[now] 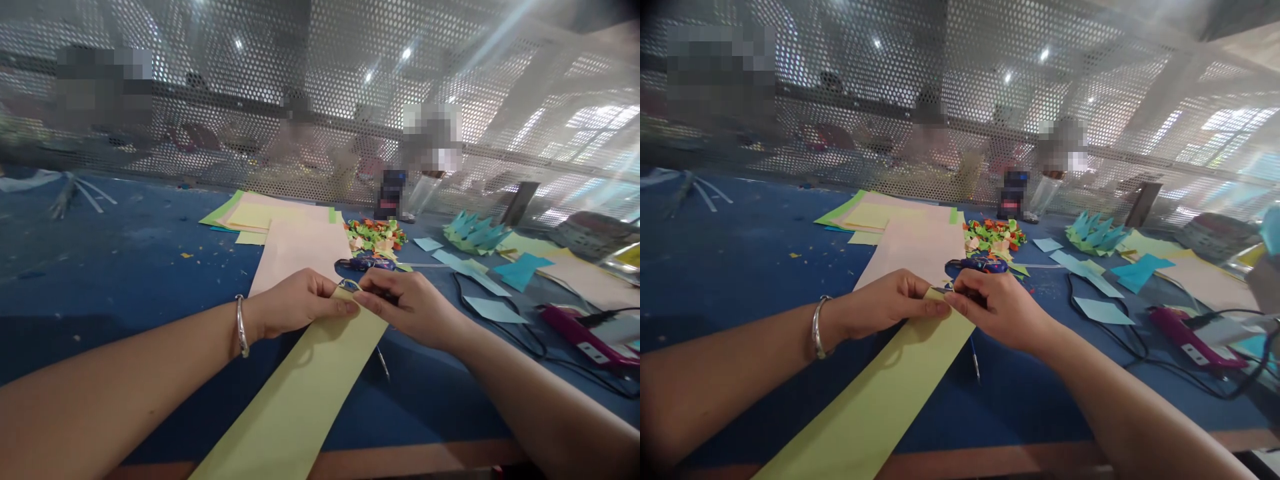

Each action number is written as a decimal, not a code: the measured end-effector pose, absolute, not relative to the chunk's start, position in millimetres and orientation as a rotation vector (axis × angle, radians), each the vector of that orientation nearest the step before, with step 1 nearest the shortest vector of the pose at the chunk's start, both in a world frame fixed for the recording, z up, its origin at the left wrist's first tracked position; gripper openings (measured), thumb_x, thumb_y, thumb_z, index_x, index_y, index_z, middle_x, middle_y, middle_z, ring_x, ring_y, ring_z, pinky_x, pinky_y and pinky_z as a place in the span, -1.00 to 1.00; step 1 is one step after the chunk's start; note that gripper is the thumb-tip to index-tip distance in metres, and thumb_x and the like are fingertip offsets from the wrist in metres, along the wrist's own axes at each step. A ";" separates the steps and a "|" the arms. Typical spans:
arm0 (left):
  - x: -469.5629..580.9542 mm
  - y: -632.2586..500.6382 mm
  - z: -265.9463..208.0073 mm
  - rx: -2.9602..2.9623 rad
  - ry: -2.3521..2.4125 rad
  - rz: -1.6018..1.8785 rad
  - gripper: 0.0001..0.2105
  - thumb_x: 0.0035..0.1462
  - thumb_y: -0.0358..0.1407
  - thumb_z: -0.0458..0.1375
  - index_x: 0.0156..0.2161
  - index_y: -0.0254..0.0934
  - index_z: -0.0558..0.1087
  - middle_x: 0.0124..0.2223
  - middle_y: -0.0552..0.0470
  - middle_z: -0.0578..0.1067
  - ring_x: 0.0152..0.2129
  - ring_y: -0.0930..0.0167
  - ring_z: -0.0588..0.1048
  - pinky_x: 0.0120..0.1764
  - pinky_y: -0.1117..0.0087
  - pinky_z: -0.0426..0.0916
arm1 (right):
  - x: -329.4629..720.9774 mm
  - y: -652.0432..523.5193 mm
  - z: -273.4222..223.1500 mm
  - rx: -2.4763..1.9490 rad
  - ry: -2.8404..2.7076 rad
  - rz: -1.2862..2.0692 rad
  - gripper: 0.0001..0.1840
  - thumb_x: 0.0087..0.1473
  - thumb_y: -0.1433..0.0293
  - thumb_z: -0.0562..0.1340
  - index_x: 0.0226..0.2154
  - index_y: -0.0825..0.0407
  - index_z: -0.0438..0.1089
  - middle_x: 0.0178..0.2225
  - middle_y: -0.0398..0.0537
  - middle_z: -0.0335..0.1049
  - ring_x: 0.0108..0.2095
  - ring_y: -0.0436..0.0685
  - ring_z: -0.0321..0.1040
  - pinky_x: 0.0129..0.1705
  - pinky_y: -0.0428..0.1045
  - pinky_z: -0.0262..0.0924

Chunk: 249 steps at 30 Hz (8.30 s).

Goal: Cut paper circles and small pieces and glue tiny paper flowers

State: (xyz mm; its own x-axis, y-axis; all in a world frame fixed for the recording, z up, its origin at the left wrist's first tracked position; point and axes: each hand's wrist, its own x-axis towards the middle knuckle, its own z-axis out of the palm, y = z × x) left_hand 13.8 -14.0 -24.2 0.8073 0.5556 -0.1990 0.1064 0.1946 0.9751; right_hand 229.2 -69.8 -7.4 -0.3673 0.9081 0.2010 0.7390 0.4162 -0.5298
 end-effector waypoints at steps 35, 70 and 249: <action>-27.9 21.0 12.9 1.812 0.782 0.296 -0.77 0.08 -0.17 0.31 -0.29 -0.34 0.63 -0.33 -0.05 0.63 -0.43 0.37 0.53 -0.33 0.42 0.34 | 239.8 -61.9 -7.0 -1.645 -2.221 0.276 -0.68 0.26 0.11 0.14 -0.34 0.01 0.33 -0.57 -0.23 0.24 -0.56 -0.01 0.14 -0.48 -0.07 -0.08; -6.9 56.2 -16.3 2.714 1.008 0.421 -0.83 0.21 -0.25 0.06 -0.35 -0.26 0.42 -0.26 -0.08 0.50 -0.22 0.22 0.39 -0.14 0.25 0.24 | 254.6 -56.6 -9.1 -2.022 -2.465 0.029 -0.57 0.22 -0.04 0.11 -0.27 -0.05 0.40 -0.40 -0.03 0.52 -0.38 0.22 0.43 -0.49 -0.02 -0.13; 53.0 -33.0 -21.4 1.528 0.796 0.808 -0.75 0.07 -0.37 0.24 -0.12 -0.21 0.37 -0.37 0.06 0.58 -0.43 0.40 0.53 -0.35 0.40 0.34 | 233.3 -57.7 -13.2 -1.053 -1.469 0.943 -0.74 0.08 0.30 0.40 -0.23 0.01 0.36 -0.33 -0.23 0.38 -0.66 -0.17 0.27 -0.68 -0.18 0.11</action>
State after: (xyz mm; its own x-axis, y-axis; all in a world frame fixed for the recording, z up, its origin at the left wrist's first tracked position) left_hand 53.0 -33.0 -21.4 0.5290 0.8467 0.0564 0.0438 -0.0936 0.9946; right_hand 233.3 -57.7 -13.2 -0.0638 0.9530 0.2963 0.1276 0.3023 -0.9446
